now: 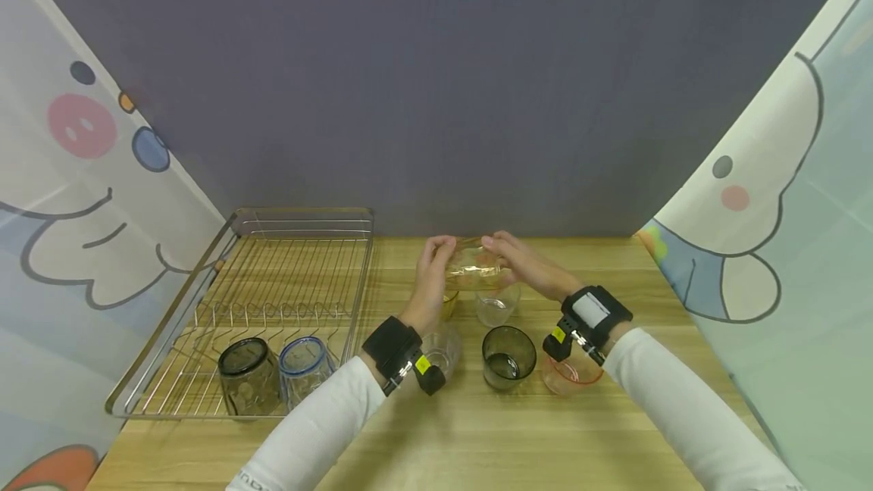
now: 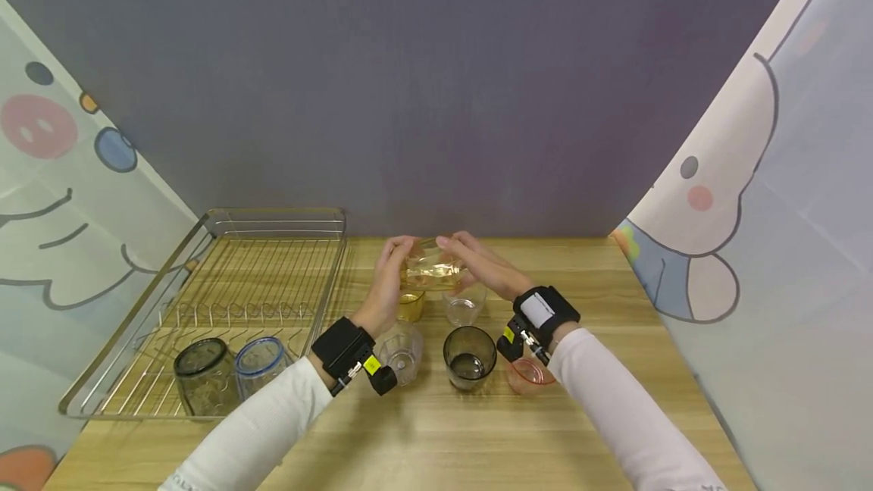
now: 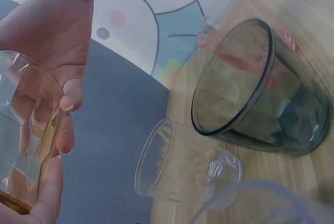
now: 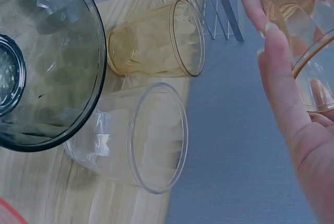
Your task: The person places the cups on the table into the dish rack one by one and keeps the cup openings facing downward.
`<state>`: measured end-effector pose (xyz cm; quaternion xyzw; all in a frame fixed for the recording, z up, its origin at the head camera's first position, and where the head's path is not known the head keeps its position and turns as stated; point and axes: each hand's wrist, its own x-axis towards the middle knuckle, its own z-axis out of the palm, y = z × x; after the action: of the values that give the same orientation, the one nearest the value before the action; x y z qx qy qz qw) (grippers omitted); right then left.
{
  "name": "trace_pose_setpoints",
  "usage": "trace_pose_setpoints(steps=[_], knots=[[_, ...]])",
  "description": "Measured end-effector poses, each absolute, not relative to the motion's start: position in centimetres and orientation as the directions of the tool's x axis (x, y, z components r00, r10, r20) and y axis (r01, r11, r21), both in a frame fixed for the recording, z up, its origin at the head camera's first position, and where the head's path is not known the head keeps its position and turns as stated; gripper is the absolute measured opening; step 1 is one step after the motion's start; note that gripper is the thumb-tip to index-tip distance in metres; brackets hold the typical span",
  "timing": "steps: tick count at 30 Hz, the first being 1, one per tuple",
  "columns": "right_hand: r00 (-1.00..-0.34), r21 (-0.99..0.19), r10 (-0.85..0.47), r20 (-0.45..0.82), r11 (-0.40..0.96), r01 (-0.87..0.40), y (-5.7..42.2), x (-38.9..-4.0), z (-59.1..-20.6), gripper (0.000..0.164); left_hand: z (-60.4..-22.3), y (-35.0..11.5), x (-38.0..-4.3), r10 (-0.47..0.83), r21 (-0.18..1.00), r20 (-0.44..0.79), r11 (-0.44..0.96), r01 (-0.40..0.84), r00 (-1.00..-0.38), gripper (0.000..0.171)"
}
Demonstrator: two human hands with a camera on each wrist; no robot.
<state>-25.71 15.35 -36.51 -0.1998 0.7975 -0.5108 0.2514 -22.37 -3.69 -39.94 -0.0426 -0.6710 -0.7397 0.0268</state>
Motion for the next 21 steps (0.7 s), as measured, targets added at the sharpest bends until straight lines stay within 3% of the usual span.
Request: trace_pose_setpoints(steps=[21], knots=[[-0.797, -0.916, -0.593, -0.112, 0.372, -0.148, 16.7, -26.3, -36.2, 0.066, -38.7, -6.2, -22.5, -0.040, 0.993, 0.087, -0.071, 0.090, -0.995, 0.038]])
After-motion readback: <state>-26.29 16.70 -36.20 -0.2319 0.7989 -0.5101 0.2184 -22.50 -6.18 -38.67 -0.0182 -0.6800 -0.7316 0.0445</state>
